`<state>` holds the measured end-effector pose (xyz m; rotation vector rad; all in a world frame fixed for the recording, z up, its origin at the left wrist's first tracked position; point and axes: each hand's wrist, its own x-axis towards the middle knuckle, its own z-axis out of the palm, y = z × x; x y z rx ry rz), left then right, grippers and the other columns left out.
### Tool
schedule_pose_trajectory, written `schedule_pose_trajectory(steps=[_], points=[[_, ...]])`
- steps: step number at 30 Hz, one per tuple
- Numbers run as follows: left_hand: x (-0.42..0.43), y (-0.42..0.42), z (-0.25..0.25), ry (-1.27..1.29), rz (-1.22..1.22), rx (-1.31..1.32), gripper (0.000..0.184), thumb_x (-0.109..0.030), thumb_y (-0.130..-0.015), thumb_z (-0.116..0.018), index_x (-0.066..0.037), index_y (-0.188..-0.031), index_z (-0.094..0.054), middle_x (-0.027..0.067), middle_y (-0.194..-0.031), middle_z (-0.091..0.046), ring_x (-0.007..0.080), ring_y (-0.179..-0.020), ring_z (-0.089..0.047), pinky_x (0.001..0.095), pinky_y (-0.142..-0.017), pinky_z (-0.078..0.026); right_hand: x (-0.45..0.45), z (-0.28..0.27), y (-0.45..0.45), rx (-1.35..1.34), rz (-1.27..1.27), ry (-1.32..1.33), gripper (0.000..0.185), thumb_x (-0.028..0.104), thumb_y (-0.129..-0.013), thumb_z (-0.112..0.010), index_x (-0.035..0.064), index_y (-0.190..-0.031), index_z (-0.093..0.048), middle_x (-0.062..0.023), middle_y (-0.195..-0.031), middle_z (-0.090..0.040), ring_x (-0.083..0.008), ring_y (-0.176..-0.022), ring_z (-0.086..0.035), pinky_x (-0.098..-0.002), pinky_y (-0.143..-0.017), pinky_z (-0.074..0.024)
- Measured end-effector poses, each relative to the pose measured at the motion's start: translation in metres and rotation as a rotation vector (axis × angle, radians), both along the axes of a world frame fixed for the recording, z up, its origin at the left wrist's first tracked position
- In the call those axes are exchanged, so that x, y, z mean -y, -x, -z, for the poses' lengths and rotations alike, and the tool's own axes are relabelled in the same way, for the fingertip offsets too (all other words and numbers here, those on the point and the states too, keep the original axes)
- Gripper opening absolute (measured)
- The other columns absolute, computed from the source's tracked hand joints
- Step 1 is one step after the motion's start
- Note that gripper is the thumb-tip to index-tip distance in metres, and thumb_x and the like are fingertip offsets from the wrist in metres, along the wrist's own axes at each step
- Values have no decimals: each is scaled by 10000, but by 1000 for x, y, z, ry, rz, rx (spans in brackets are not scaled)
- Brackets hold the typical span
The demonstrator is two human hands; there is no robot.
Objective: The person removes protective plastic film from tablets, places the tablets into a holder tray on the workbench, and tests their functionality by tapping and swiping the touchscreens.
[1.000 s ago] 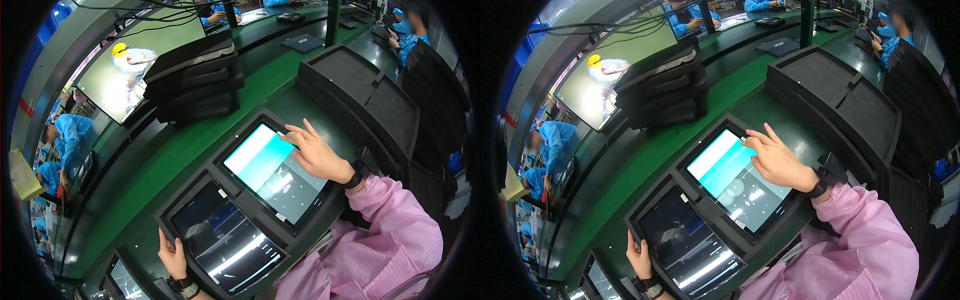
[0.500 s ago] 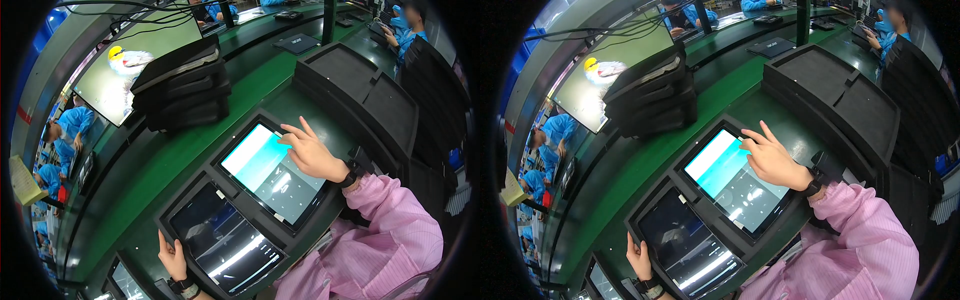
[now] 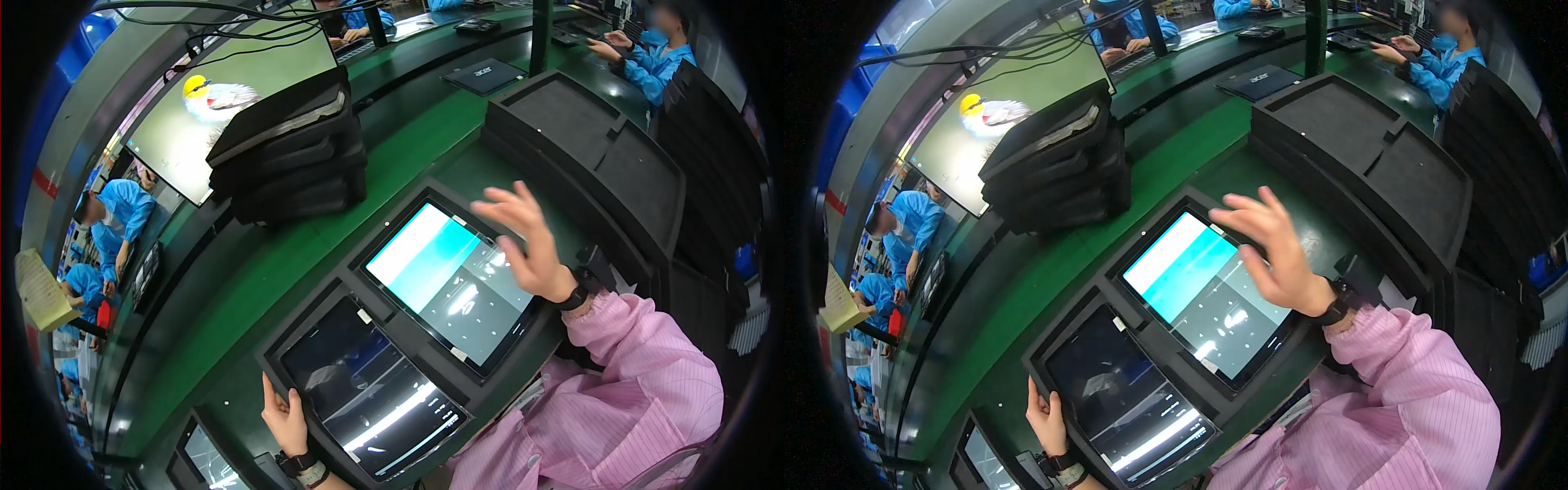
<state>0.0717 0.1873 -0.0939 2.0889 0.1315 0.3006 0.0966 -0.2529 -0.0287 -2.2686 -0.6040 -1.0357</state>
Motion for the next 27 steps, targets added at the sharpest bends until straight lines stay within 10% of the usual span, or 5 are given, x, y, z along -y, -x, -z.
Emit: schedule_pose_trajectory(steps=[5, 15, 27], points=[[3, 1, -3, -40, -21, -14, 592, -6, -772, -587, 16, -1328, -385, -32, -545, -266, 41, -485, -258, 233, -421, -215, 22, 12, 27, 250, 162, -210, 506, -53, -755, -430, 11, -1241, -301, -236, -1184, -542, -334, -1225, -416, -500, -1068, -175], [8, 2, -14, -120, -40, -40, 586, 0, -768, -589, 29, -1320, -393, -40, -526, -286, 35, -476, -259, 229, -416, -214, 64, 52, 38, -747, -58, -552, 294, 102, -883, -484, 1, -1159, -485, -88, -1125, -543, -183, -1094, -495, -303, -942, -365], [2, 1, -4, 7, -26, -21, 566, 28, -771, -585, 33, -1308, -408, -67, -529, -355, 15, -476, -284, 198, -427, -227, 67, 60, 40, -728, -6, -562, 237, 114, -865, -525, 9, -1075, -556, -79, -1041, -581, -179, -1024, -523, -299, -919, -381]])
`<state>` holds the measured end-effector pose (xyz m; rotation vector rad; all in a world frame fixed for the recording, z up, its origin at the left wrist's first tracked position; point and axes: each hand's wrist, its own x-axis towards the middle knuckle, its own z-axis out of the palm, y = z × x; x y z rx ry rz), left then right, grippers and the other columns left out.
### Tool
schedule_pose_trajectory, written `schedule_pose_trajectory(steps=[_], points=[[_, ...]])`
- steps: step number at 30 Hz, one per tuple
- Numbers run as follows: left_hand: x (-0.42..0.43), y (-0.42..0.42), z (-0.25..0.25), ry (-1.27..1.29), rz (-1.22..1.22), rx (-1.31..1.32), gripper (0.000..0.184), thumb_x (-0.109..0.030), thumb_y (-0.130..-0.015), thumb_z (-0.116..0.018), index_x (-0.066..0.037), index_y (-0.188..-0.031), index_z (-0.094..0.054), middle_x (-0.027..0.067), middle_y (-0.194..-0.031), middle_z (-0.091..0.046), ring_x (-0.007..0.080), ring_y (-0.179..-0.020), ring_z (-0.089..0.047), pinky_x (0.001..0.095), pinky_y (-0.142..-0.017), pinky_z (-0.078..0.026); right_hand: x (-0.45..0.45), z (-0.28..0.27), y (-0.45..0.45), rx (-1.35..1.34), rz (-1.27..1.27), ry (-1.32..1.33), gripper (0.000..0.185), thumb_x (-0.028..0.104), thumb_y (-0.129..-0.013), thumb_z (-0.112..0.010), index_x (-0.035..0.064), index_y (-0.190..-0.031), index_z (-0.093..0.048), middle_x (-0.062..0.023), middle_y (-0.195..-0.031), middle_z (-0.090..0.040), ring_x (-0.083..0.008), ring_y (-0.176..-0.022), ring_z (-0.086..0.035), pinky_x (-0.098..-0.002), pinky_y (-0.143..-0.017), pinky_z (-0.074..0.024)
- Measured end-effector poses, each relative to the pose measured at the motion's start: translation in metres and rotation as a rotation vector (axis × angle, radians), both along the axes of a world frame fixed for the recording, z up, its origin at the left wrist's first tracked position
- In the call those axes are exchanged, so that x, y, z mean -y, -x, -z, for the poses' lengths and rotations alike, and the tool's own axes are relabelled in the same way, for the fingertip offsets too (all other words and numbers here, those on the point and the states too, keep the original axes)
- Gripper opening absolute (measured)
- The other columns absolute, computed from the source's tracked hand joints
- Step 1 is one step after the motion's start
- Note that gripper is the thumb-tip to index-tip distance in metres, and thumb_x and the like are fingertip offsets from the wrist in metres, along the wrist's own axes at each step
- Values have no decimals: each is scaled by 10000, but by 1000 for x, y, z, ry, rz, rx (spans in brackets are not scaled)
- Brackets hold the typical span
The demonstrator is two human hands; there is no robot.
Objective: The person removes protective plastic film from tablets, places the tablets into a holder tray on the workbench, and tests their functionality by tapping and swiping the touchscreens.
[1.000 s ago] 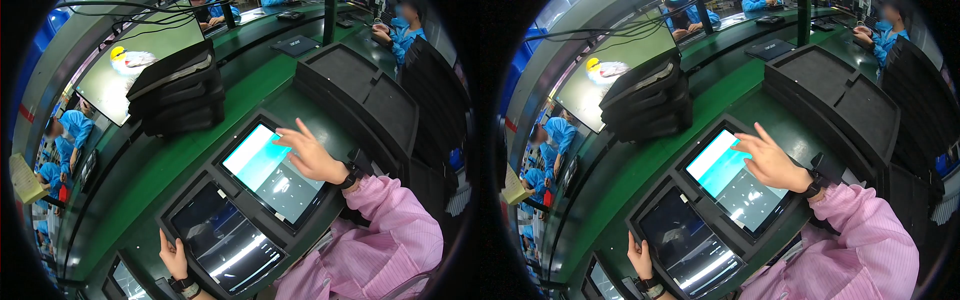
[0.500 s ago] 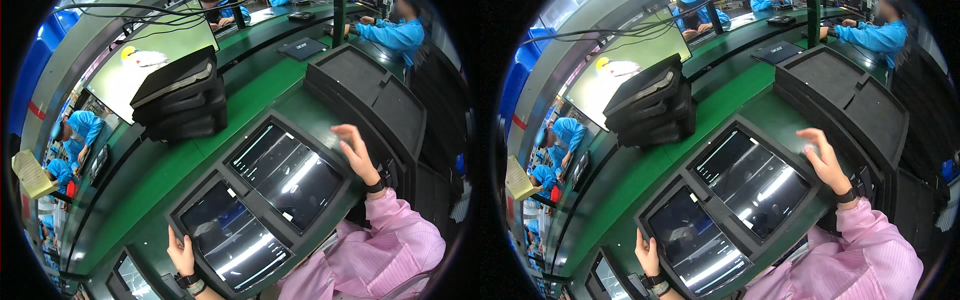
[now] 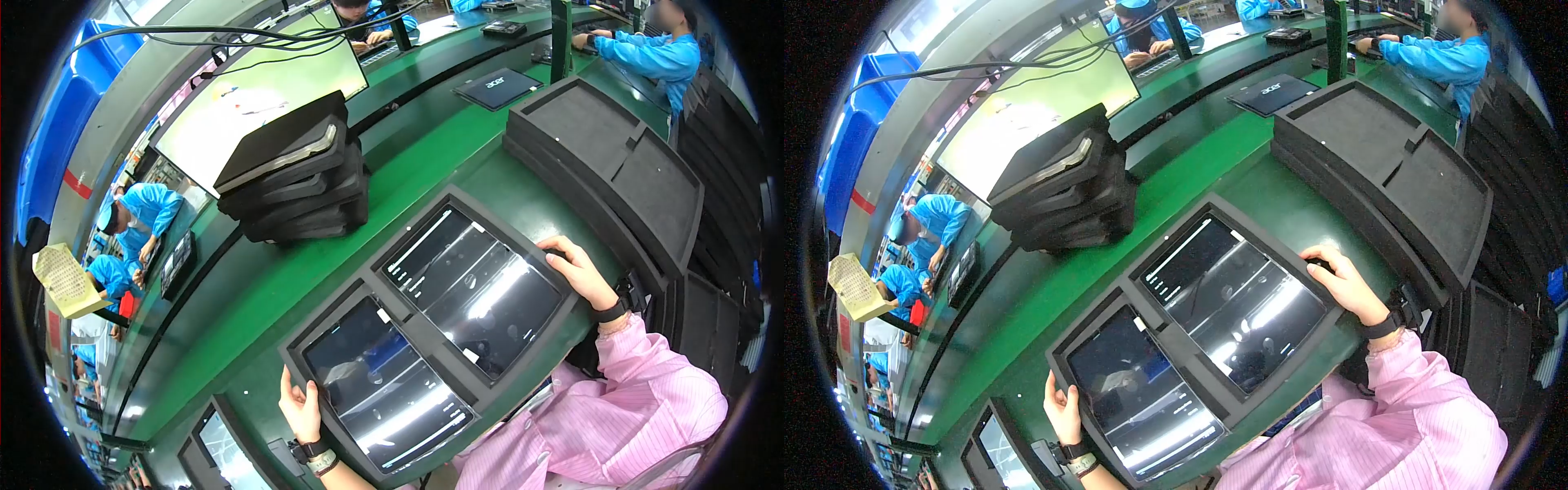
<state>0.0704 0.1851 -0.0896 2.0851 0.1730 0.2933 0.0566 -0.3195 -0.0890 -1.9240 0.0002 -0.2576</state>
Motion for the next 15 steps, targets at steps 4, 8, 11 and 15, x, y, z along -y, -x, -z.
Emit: schedule_pose_trajectory(steps=[4, 8, 11, 15], points=[[0, 0, 1, 5, -3, 9, 571, 26, -769, -591, 32, -1309, -406, -68, -528, -344, 16, -476, -279, 198, -429, -224, 0, -2, 1, 1, 7, 38, 249, 107, -857, -531, 10, -1085, -556, -87, -1052, -582, -181, -1030, -524, -302, -923, -382], [-3, -1, 2, 4, 10, -12, 604, 25, -767, -598, 15, -1333, -388, -81, -545, -303, 15, -484, -264, 196, -434, -218, -5, -8, 3, 0, -4, 4, 270, 94, -828, -558, -3, -1080, -561, -97, -1025, -595, -185, -1005, -541, -308, -910, -396], [-7, -4, -1, 18, 31, -46, 625, 14, -770, -611, -2, -1348, -374, -88, -560, -282, 16, -490, -254, 193, -440, -210, 1, -7, 4, -22, -47, 20, 286, 87, -795, -585, -21, -1059, -566, -99, -985, -605, -181, -952, -558, -307, -873, -418], [-1, -6, -12, -20, 24, -79, 633, -12, -779, -631, -18, -1355, -369, -85, -562, -270, 20, -489, -243, 195, -443, -202, 5, -17, 5, -36, -100, 83, 282, 73, -763, -599, -32, -1023, -569, -97, -942, -605, -169, -888, -561, -302, -823, -435]])
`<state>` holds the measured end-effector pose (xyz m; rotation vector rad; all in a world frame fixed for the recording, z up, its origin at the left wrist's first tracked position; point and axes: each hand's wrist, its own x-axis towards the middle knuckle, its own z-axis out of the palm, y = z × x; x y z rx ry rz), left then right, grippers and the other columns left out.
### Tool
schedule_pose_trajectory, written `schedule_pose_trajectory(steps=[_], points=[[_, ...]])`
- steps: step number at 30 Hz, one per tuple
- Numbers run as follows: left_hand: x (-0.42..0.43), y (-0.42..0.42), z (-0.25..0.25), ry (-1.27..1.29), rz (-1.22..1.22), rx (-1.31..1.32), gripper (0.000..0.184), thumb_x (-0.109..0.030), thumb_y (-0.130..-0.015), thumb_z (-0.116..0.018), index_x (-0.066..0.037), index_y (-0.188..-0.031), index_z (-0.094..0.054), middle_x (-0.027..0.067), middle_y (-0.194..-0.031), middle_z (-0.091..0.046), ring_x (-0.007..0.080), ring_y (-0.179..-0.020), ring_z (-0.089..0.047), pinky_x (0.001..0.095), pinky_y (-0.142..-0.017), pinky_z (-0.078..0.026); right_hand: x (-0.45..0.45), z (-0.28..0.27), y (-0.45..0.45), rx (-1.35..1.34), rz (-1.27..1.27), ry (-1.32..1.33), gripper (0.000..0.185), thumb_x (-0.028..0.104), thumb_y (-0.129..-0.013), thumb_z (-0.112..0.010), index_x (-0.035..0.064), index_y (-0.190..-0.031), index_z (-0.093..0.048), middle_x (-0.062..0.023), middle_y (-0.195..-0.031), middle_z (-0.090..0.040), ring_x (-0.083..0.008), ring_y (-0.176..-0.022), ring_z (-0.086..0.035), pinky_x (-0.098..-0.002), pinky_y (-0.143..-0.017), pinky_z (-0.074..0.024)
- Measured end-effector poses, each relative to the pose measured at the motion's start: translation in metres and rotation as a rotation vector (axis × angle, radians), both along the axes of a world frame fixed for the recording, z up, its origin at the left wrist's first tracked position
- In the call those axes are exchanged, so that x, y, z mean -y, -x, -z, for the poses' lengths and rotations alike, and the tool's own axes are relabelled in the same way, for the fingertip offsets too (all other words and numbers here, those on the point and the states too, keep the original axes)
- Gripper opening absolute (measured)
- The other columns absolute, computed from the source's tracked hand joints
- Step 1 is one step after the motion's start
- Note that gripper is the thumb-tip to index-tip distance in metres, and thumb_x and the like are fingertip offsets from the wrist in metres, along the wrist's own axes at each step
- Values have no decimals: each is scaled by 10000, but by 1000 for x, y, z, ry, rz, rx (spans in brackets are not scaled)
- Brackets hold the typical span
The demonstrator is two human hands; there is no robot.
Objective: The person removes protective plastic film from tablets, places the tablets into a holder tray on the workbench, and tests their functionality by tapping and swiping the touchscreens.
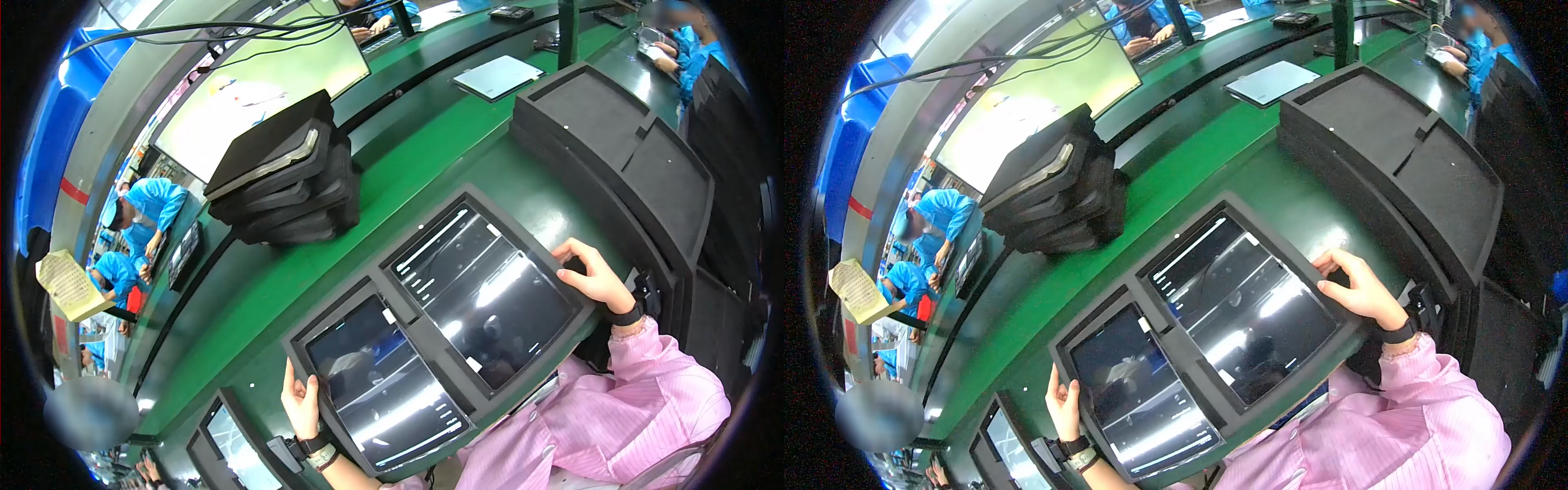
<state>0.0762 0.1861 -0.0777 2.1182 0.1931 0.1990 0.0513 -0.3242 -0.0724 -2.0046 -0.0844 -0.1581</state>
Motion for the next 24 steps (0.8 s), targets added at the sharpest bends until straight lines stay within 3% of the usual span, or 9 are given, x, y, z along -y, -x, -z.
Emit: schedule_pose_trajectory(steps=[3, 5, 7, 9, 11, 13, 16, 20, 24], points=[[2, 5, -4, -22, -20, 40, 570, -52, -799, -639, -53, -1322, -411, -65, -626, -363, 24, -543, -329, 180, -491, -273, -3, 3, -3, 3, 19, -30, 291, 52, -753, -588, -19, -1030, -537, -86, -943, -583, -165, -887, -546, -302, -822, -432], [11, 13, -13, -59, -118, 177, 274, -53, -813, -616, -55, -1065, -508, 5, -785, -479, 71, -688, -460, 196, -580, -386, -8, 1, -4, 35, 57, -55, 303, 42, -755, -577, -11, -1048, -527, -84, -972, -570, -169, -917, -538, -307, -845, -420], [5, 27, -12, -130, -209, 259, 100, -55, -817, -595, -35, -901, -545, 41, -810, -483, 119, -715, -478, 243, -608, -405, -12, -2, -8, 90, 70, -82, 289, 11, -764, -544, -10, -1051, -517, -77, -983, -558, -174, -948, -529, -308, -872, -397], [17, 45, -27, -255, -127, 308, 89, -45, -819, -571, 8, -748, -555, 98, -833, -516, 214, -739, -516, 317, -656, -426, -17, -10, -10, 166, 129, -12, 263, -2, -767, -532, -15, -1029, -520, -77, -971, -556, -172, -939, -531, -295, -854, -400], [33, 67, -42, -480, -102, 235, 68, -45, -822, -565, 10, -782, -564, 118, -855, -534, 239, -766, -540, 326, -670, -439, -23, -29, -11, 156, 71, -24, 233, -6, -768, -524, -23, -1000, -531, -79, -960, -555, -164, -913, -535, -280, -824, -405], [52, 88, -47, -468, -184, 195, 69, -63, -820, -569, 5, -824, -575, 134, -865, -539, 260, -795, -556, 341, -692, -454, -45, -55, -11, 112, -66, -163, 199, 1, -772, -513, -32, -966, -543, -89, -940, -562, -164, -859, -543, -267, -773, -411], [76, 116, -43, -339, -290, 126, 171, -91, -846, -534, -7, -991, -566, 145, -1011, -553, 288, -955, -531, 361, -851, -427, -95, -82, -8, 76, -390, -165, 274, 54, -775, -541, -26, -1036, -525, -129, -970, -575, -215, -915, -570, -308, -831, -426], [90, 142, 0, -146, -427, 211, 262, -88, -901, -460, 30, -1126, -524, 170, -1162, -506, 301, -1110, -479, 362, -972, -356, -153, -69, -9, 140, -665, 274, 497, 157, -769, -620, -24, -1178, -404, -250, -1094, -501, -403, -1050, -479, -417, -911, -384], [102, 149, 4, -82, -488, 202, 326, -147, -928, -403, 16, -1193, -498, 167, -1217, -513, 295, -1143, -481, 349, -977, -353, -175, -47, -14, 236, -617, 378, 507, 119, -742, -626, -61, -1161, -404, -250, -1068, -506, -395, -1034, -477, -421, -910, -379]])
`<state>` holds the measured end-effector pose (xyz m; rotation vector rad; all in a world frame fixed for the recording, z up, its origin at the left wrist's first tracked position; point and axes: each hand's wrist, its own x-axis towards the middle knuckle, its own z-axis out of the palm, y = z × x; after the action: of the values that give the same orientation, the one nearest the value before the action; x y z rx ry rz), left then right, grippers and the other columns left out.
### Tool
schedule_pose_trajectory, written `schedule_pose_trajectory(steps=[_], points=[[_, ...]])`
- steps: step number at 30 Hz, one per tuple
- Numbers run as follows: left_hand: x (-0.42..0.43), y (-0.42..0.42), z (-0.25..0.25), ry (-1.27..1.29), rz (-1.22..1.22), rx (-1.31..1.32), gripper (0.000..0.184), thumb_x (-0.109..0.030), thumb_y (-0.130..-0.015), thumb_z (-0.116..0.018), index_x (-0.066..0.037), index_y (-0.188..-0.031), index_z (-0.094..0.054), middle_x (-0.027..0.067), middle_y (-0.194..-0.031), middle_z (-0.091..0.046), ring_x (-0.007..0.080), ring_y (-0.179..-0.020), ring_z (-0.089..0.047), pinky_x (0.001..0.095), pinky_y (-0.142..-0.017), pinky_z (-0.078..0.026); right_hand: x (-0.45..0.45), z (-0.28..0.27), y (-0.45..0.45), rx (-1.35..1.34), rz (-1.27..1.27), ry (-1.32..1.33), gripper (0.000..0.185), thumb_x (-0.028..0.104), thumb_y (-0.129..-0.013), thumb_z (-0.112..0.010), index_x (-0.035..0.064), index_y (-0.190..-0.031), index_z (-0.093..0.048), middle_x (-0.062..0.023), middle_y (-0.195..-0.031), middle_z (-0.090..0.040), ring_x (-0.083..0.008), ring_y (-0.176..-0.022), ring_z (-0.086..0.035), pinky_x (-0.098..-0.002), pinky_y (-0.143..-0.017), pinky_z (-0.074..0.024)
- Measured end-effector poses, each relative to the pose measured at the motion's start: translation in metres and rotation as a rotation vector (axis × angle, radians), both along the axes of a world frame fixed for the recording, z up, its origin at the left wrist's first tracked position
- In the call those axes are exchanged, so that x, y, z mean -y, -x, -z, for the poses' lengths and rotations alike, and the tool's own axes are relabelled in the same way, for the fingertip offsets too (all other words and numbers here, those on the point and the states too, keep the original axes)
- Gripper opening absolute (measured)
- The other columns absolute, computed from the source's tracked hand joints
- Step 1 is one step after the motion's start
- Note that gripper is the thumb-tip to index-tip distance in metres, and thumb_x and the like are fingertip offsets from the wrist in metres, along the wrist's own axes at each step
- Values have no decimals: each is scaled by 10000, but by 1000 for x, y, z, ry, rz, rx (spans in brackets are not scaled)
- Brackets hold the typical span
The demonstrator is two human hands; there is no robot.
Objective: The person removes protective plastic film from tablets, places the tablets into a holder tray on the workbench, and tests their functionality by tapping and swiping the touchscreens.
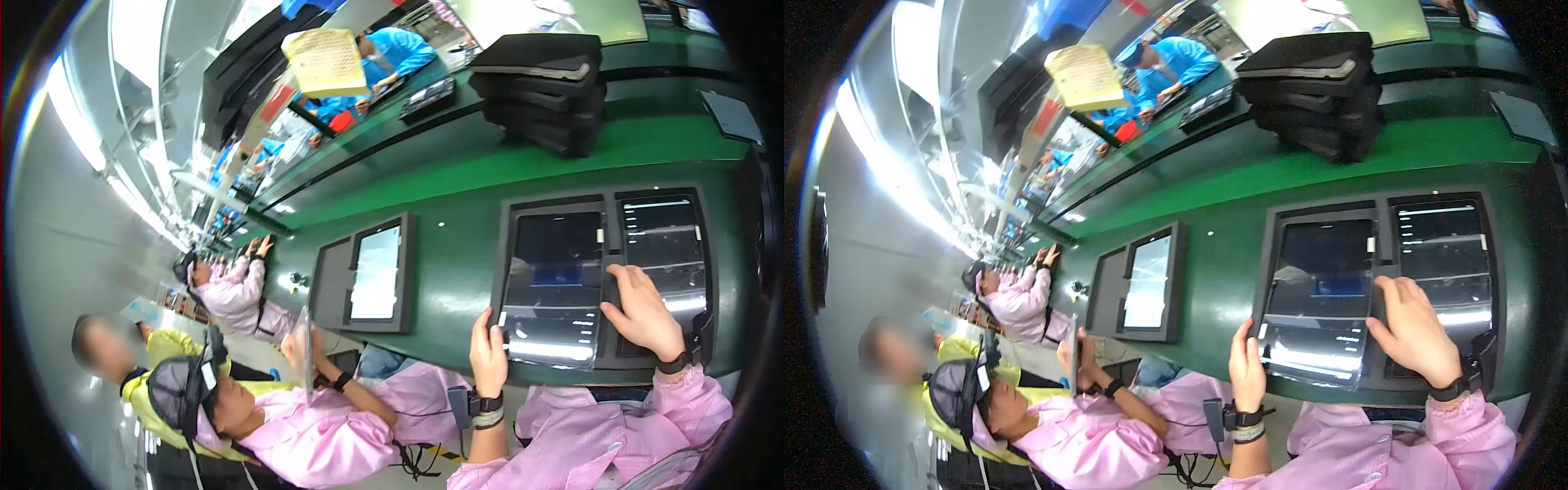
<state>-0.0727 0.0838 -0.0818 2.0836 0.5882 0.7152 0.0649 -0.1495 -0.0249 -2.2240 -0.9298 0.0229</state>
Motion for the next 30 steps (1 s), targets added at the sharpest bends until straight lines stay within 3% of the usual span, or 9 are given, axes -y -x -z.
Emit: schedule_pose_trajectory(steps=[5, 10, 13, 14, 17, 22, 27, 28, 30], points=[[2, 1, -2, -53, 8, 35, 332, -193, -936, -409, 19, -1175, -498, 196, -1214, -514, 327, -1141, -487, 361, -965, -365, 0, 2, 2, -140, -38, -40, 531, 116, -761, -612, -67, -1202, -380, -263, -1115, -478, -408, -1067, -463, -419, -921, -378], [-2, 4, -6, -32, 93, 55, 349, -160, -889, -498, 23, -1185, -472, 197, -1214, -501, 336, -1145, -477, 369, -962, -364, -9, -1, 6, -262, -111, -91, 589, 135, -779, -599, -17, -1278, -324, -273, -1142, -473, -408, -1093, -464, -405, -932, -385], [-20, 11, 0, 11, 328, 49, 759, -252, -683, -746, 7, -1287, -368, 200, -1285, -411, 339, -1220, -390, 388, -1021, -309, -14, -10, 6, -426, -46, -127, 611, 141, -789, -593, -2, -1305, -299, -281, -1144, -467, -395, -1091, -473, -406, -921, -393], [-22, 14, -5, 12, 377, -42, 1002, -283, -537, -836, -6, -1336, -300, 201, -1333, -343, 343, -1260, -331, 401, -1049, -276, -15, -4, 4, -388, -44, -124, 625, 141, -796, -589, 14, -1324, -280, -283, -1140, -466, -380, -1087, -482, -400, -916, -397], [-25, 13, -14, 46, 464, -75, 1167, -309, -461, -881, -6, -1376, -222, 195, -1359, -302, 333, -1282, -295, 404, -1059, -266, -20, 4, 2, -393, -30, -186, 628, 135, -795, -590, 14, -1327, -279, -278, -1141, -465, -380, -1081, -485, -395, -915, -396], [-19, 10, -18, -69, 395, -123, 1119, -264, -514, -873, -2, -1379, -211, 186, -1360, -304, 319, -1274, -309, 386, -1049, -287, -16, 4, 2, -385, -66, -167, 603, 117, -793, -581, -3, -1311, -298, -276, -1195, -440, -403, -1133, -447, -409, -958, -367], [-14, 11, -17, 41, 354, -89, 1135, -184, -504, -882, -6, -1388, -193, 179, -1378, -297, 256, -1271, -328, 357, -1052, -282, -2, -17, 19, -176, -49, -154, 579, 81, -780, -576, -7, -1296, -329, -289, -1316, -355, -417, -1266, -319, -439, -1054, -261], [-11, 10, -20, 46, 346, -83, 1127, -176, -510, -879, -5, -1388, -193, 182, -1374, -301, 253, -1270, -328, 355, -1051, -282, 4, -14, 22, -165, -8, -200, 573, 50, -763, -571, -1, -1289, -350, -259, -1353, -336, -393, -1308, -269, -436, -1081, -208], [-5, 10, -22, 13, 269, -76, 1073, -198, -535, -866, 10, -1375, -232, 182, -1361, -341, 272, -1252, -362, 361, -1033, -310, 21, -24, 27, -150, 65, -287, 572, 29, -751, -562, -3, -1284, -360, -231, -1349, -361, -376, -1315, -271, -432, -1086, -195]])
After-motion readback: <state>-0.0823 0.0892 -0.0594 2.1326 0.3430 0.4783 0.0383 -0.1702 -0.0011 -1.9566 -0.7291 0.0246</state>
